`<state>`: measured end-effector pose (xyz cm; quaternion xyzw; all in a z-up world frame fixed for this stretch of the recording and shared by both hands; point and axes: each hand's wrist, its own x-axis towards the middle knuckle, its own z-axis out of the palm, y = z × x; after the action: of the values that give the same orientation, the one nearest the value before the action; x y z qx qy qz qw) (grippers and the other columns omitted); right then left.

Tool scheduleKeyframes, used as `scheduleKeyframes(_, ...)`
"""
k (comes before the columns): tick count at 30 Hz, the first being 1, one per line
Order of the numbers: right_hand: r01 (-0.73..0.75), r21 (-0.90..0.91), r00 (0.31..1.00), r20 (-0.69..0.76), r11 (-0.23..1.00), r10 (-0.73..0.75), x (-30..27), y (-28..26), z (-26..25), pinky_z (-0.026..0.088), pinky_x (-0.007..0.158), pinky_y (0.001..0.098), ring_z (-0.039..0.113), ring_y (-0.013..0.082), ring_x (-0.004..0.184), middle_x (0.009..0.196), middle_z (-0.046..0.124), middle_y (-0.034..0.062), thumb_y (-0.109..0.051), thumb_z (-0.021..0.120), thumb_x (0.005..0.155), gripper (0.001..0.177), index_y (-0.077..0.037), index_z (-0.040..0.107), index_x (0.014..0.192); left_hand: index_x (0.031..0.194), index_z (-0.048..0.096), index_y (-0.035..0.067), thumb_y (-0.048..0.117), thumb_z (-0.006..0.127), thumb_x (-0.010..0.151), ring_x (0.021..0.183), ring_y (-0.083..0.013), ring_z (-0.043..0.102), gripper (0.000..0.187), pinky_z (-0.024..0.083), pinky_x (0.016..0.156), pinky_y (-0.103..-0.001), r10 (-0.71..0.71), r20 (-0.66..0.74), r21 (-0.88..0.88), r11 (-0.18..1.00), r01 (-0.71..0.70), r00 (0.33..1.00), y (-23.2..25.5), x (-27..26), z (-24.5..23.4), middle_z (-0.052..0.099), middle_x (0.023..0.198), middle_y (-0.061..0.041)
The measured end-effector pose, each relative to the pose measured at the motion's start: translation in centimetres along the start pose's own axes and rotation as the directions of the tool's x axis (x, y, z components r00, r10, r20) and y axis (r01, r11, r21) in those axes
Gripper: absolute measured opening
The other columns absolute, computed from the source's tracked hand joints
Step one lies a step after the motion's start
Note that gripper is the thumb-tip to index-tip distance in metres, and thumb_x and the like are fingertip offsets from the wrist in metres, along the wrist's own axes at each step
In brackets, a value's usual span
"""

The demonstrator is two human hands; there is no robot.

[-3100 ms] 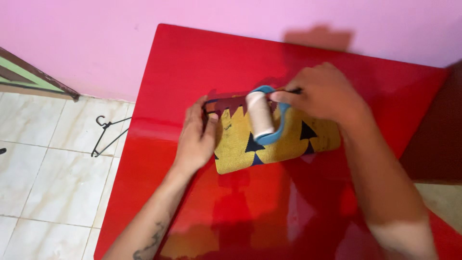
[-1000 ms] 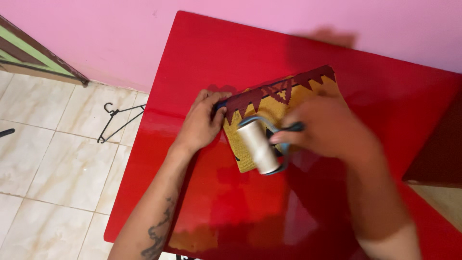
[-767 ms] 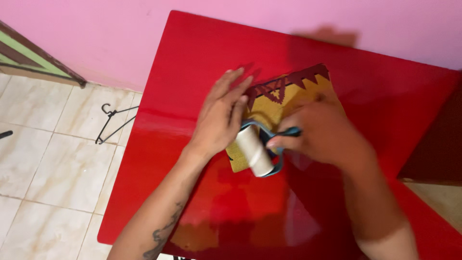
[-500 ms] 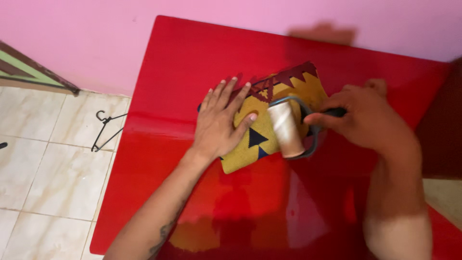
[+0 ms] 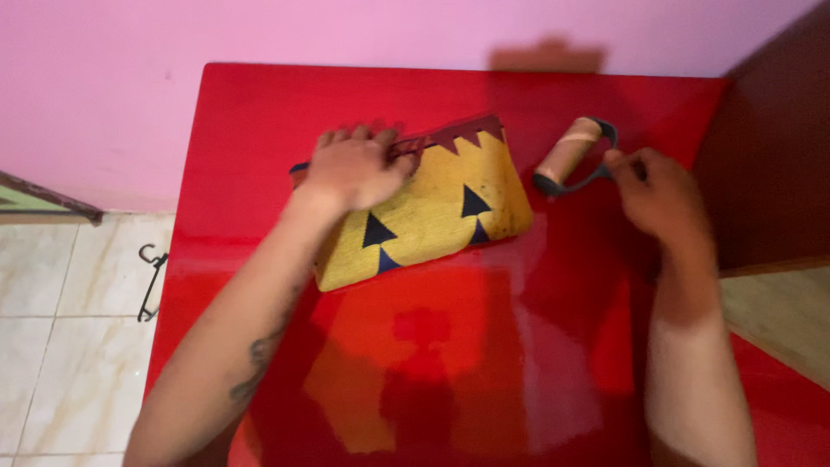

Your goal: The person uses a lint roller on a yellow patterned sweater, then folds it and places it in a wooden cabinet. Next, they take a white t-shirt from a black bag, lay it on the table, and smooth it out.

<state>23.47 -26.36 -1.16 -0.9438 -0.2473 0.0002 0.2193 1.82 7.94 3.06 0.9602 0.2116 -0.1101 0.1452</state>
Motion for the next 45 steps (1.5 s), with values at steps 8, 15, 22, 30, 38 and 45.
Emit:
scheduleKeyframes(8,0.098,0.063,0.976,-0.2,0.993,-0.083,1.7,5.4,6.5,0.047,0.101,0.0547,0.059,0.0512,0.117,0.125,0.063,0.032,-0.024,0.066,0.106,0.036,0.005,0.058,0.126,0.148,0.049,0.026,0.051,0.073,0.063,0.146,-0.0349,0.031,0.092,0.002,0.119,-0.065,0.591,-0.15,0.386,0.773,-0.503,0.793,13.6,-1.1,5.0,0.043,0.156,-0.015)
scheduleKeyframes(15,0.074,0.092,0.971,-0.235,0.993,-0.051,0.3,2.7,5.7,0.041,0.106,0.0537,0.05,0.052,0.124,0.137,0.052,0.0345,-0.027,0.078,0.094,0.075,0.008,0.041,0.149,0.13,0.066,0.022,0.031,0.077,0.072,0.135,-0.0245,0.046,0.061,-0.008,0.121,-0.063,0.653,0.015,0.495,0.654,-0.573,0.757,14.6,-0.2,5.0,0.063,0.127,-0.007)
scheduleKeyframes(22,0.224,-0.128,0.852,-0.456,0.966,-0.258,-2.8,-3.9,3.1,0.032,0.113,0.0538,0.04,0.0471,0.132,0.147,0.039,0.0302,-0.021,0.089,0.085,0.085,0.005,0.041,0.151,0.123,0.071,0.018,0.015,0.07,0.082,0.12,-0.0222,0.059,0.041,0.0,0.129,-0.058,0.693,-0.034,0.418,0.665,-0.62,0.72,14.0,-0.2,5.1,0.07,0.098,-0.004)
scheduleKeyframes(30,0.523,0.411,0.843,-0.12,0.746,-0.525,-3.0,-5.9,4.9,0.048,0.108,0.0428,0.056,0.0381,0.129,0.136,0.057,0.021,0.005,0.062,0.082,0.064,-0.005,0.052,0.145,0.107,0.074,0.008,0.025,0.066,0.078,0.127,-0.0263,0.052,0.034,0.037,0.114,-0.045,0.672,-0.476,0.571,0.727,-0.382,0.566,14.2,-3.7,6.9,0.059,0.128,-0.008)
scheduleKeyframes(38,0.478,0.538,0.825,-0.004,0.694,-0.566,-4.7,-8.5,3.6,0.047,0.11,0.043,0.053,0.0369,0.132,0.152,0.042,0.0214,0.004,0.065,0.081,0.083,-0.013,0.039,0.158,0.103,0.071,0.009,0.019,0.065,0.081,0.118,-0.0325,0.052,0.025,0.045,0.093,-0.044,0.626,-0.461,0.489,0.771,-0.409,0.629,12.0,-9.6,5.2,0.056,0.128,-0.01)
scheduleKeyframes(45,0.574,0.549,0.737,-0.023,0.607,-0.676,-5.0,-10.3,5.3,0.04,0.118,0.0445,0.039,0.0373,0.15,0.16,0.038,0.0195,0.002,0.076,0.076,0.08,-0.013,0.047,0.15,0.101,0.07,0.006,0.013,0.065,0.081,0.115,-0.0322,0.06,0.022,0.049,0.094,-0.044,0.559,-0.556,0.382,0.829,-0.409,0.615,8.7,-13.8,2.7,0.061,0.124,-0.014)
